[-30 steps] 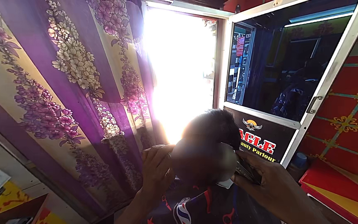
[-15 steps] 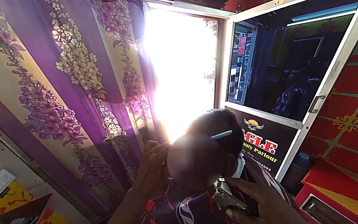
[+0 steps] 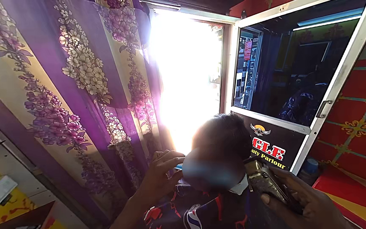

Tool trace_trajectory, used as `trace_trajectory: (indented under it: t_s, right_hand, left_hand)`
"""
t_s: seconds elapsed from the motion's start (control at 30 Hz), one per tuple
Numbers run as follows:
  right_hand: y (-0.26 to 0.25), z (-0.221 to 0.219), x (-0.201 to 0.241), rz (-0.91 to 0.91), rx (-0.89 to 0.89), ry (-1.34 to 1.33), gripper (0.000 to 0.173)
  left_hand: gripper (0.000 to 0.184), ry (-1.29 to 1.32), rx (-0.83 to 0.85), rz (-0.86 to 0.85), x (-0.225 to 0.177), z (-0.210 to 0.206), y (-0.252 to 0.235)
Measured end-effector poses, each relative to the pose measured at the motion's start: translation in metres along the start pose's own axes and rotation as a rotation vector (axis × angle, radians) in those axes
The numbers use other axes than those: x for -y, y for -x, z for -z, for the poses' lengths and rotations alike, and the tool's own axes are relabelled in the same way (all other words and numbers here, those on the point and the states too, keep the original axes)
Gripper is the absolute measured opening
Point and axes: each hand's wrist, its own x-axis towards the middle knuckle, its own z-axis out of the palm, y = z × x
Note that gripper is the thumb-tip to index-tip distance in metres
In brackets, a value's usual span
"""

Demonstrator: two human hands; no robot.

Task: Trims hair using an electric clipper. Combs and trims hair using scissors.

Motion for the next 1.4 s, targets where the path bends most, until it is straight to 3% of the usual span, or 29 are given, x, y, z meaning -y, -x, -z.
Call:
trace_trajectory:
  t_s: [0.23,0.57,0.8,1.07,1.17,1.27,1.4]
  right_hand:
    - [-0.013,-0.019,-0.002,-0.027,-0.001,0.187,0.062]
    - [-0.026,-0.040,-0.004,-0.032,-0.033,0.168,0.059]
    - [-0.035,-0.048,0.003,-0.054,-0.039,0.173,0.064]
    - [-0.050,-0.076,0.027,0.178,-0.097,0.217,0.053]
    - [-0.038,-0.075,0.021,0.264,0.066,0.112,0.052]
    - [-0.020,-0.065,0.015,0.196,0.305,-0.001,0.054]
    - [0.000,-0.052,0.004,0.131,0.343,-0.001,0.055]
  left_hand:
    - [0.025,0.000,-0.132,0.001,0.001,-0.005,-0.013]
    - [0.020,-0.091,-0.289,-0.096,-0.002,-0.012,-0.020]
    - [0.019,-0.148,-0.314,-0.146,-0.005,-0.011,-0.022]
    - [0.019,-0.138,-0.319,-0.138,-0.007,-0.011,-0.022]
    - [0.024,-0.089,-0.389,-0.094,-0.019,-0.010,-0.021]
    - [0.023,-0.081,-0.376,-0.040,-0.042,-0.005,-0.028]
    - [0.026,-0.221,-0.253,-0.055,-0.062,-0.006,-0.041]
